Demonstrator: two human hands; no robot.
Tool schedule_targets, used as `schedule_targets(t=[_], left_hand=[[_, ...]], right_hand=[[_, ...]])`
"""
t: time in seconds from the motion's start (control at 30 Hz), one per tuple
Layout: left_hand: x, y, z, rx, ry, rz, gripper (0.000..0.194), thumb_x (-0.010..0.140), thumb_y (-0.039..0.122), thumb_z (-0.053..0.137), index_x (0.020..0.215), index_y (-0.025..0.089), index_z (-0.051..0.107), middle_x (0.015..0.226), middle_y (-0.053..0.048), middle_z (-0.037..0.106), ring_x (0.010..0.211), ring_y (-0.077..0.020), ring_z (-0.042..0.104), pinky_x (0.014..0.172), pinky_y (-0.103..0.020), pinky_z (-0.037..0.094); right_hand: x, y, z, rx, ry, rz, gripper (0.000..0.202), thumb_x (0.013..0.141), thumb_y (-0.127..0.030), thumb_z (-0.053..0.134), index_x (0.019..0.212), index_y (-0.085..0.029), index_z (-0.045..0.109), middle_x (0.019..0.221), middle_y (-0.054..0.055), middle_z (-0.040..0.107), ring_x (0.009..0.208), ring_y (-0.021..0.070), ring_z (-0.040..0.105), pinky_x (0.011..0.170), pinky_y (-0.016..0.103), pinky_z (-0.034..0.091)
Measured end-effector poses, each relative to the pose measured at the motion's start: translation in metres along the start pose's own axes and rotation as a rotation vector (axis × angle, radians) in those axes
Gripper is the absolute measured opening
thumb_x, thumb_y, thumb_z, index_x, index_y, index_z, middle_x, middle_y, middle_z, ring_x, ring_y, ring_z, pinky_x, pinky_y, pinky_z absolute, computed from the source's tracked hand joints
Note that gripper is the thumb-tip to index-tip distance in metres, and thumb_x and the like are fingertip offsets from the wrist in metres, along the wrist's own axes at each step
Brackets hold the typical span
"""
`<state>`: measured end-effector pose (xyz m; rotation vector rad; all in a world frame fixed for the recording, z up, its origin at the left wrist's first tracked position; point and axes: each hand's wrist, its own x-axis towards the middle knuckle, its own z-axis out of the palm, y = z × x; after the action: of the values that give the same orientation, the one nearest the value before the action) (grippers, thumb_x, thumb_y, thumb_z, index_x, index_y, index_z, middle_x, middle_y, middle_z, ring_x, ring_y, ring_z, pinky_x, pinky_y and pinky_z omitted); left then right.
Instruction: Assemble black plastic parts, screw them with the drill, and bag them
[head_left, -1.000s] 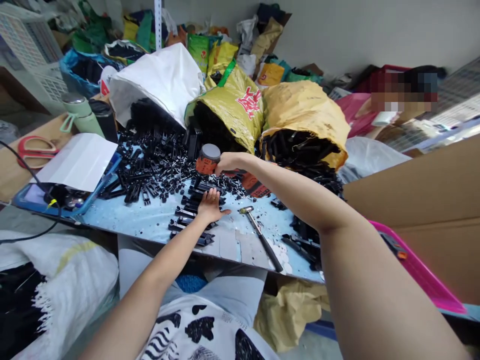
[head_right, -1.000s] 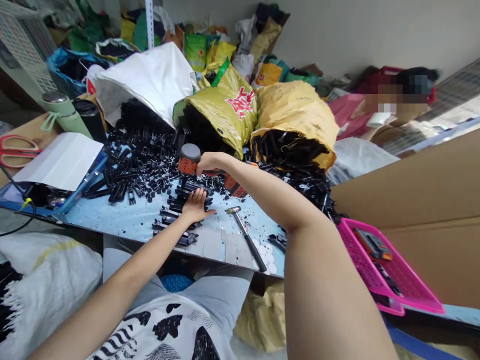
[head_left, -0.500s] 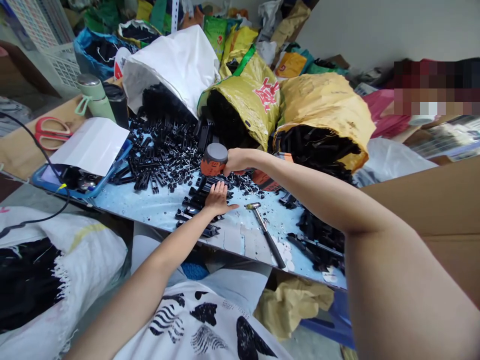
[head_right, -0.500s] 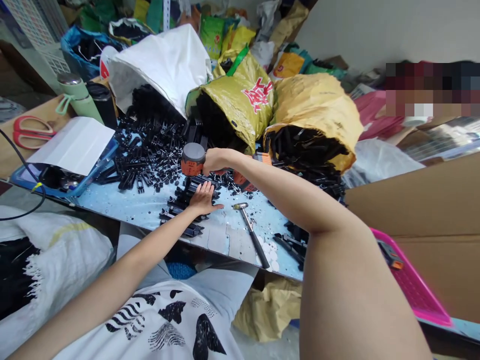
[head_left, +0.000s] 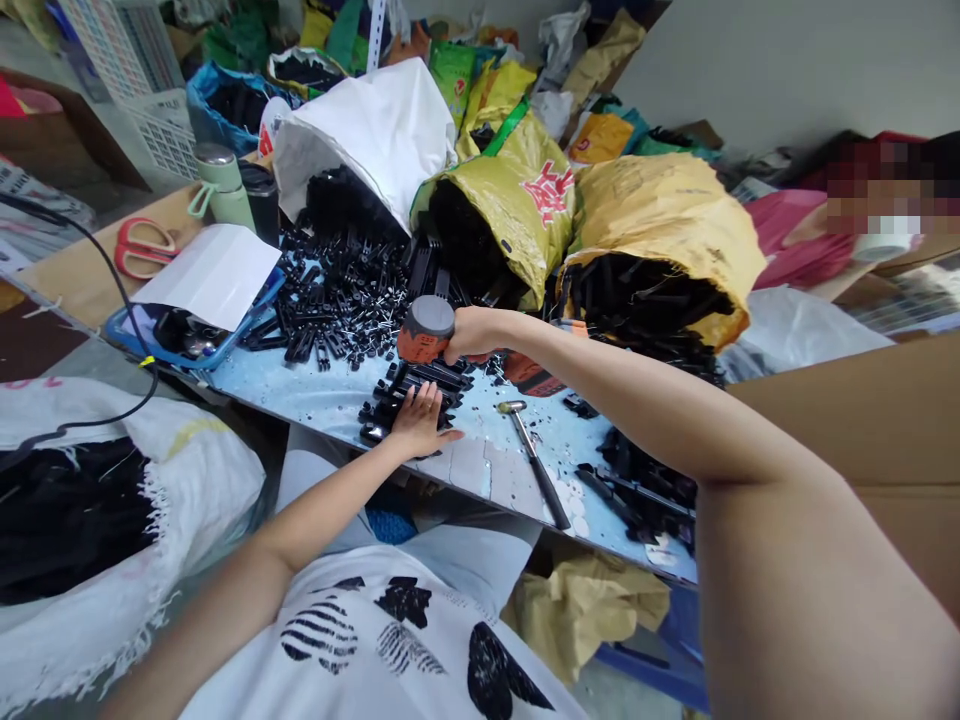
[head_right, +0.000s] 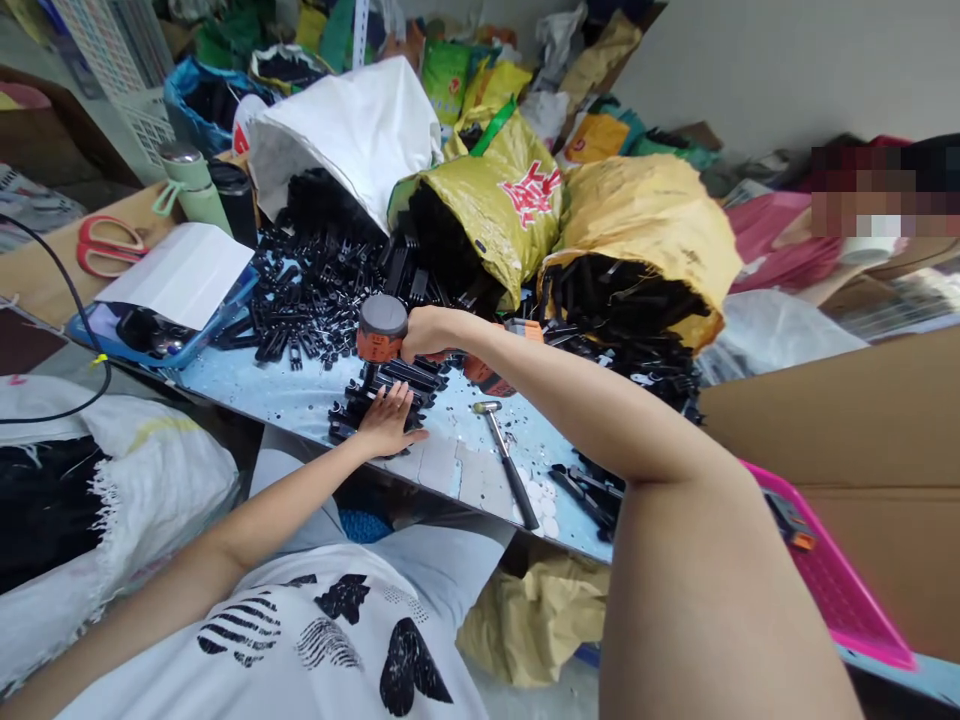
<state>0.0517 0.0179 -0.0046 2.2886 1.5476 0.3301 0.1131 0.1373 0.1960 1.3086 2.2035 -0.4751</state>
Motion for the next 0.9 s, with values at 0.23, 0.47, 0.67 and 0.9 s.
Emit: schedule_targets(t=[0.23, 0.47, 0.67, 0.9], left_hand=[[-0.005, -0.001, -0.004, -0.022, -0.066, 0.032, 0.091, 0.083, 0.074, 0.014, 0.146, 0.008, 0.02, 0.154, -0.013, 0.013, 0.143, -0.0256, 0.005, 0.117, -0.046, 0.003], [-0.008, -0.002, 0.001, 0.041, 0.065, 0.043, 0.089, 0.084, 0.073, 0.018, 0.142, 0.008, 0.03, 0.151, -0.015, 0.023, 0.142, -0.0276, 0.015, 0.116, -0.046, 0.006], [-0.008, -0.002, 0.005, 0.05, 0.085, 0.039, 0.087, 0.084, 0.072, 0.021, 0.142, 0.008, 0.031, 0.151, -0.015, 0.024, 0.14, -0.0286, 0.019, 0.115, -0.047, 0.008], [-0.007, -0.001, -0.002, -0.007, -0.008, 0.005, 0.089, 0.082, 0.074, 0.018, 0.145, 0.011, 0.026, 0.153, -0.011, 0.02, 0.142, -0.0279, 0.013, 0.115, -0.047, 0.011]], right_hand=[[0.005, -0.015, 0.006, 0.022, -0.051, -0.009, 0.022, 0.06, -0.027, 0.071, 0.078, -0.014, 0.067, 0.06, 0.002, 0.061, 0.056, 0.0165, 0.058, 0.05, 0.025, 0.041], [-0.024, -0.034, 0.008, -0.171, 0.049, -0.038, 0.024, 0.063, -0.034, 0.067, 0.075, -0.014, 0.069, 0.063, 0.006, 0.062, 0.064, 0.0198, 0.06, 0.053, 0.027, 0.04], [-0.019, -0.055, 0.018, -0.084, -0.102, -0.104, 0.015, 0.063, -0.024, 0.062, 0.071, -0.013, 0.067, 0.059, 0.004, 0.061, 0.055, 0.016, 0.056, 0.051, 0.026, 0.039], [-0.045, -0.072, 0.013, -0.165, -0.004, -0.09, 0.018, 0.06, -0.029, 0.067, 0.069, -0.014, 0.067, 0.055, 0.004, 0.058, 0.061, 0.0186, 0.058, 0.054, 0.026, 0.039]])
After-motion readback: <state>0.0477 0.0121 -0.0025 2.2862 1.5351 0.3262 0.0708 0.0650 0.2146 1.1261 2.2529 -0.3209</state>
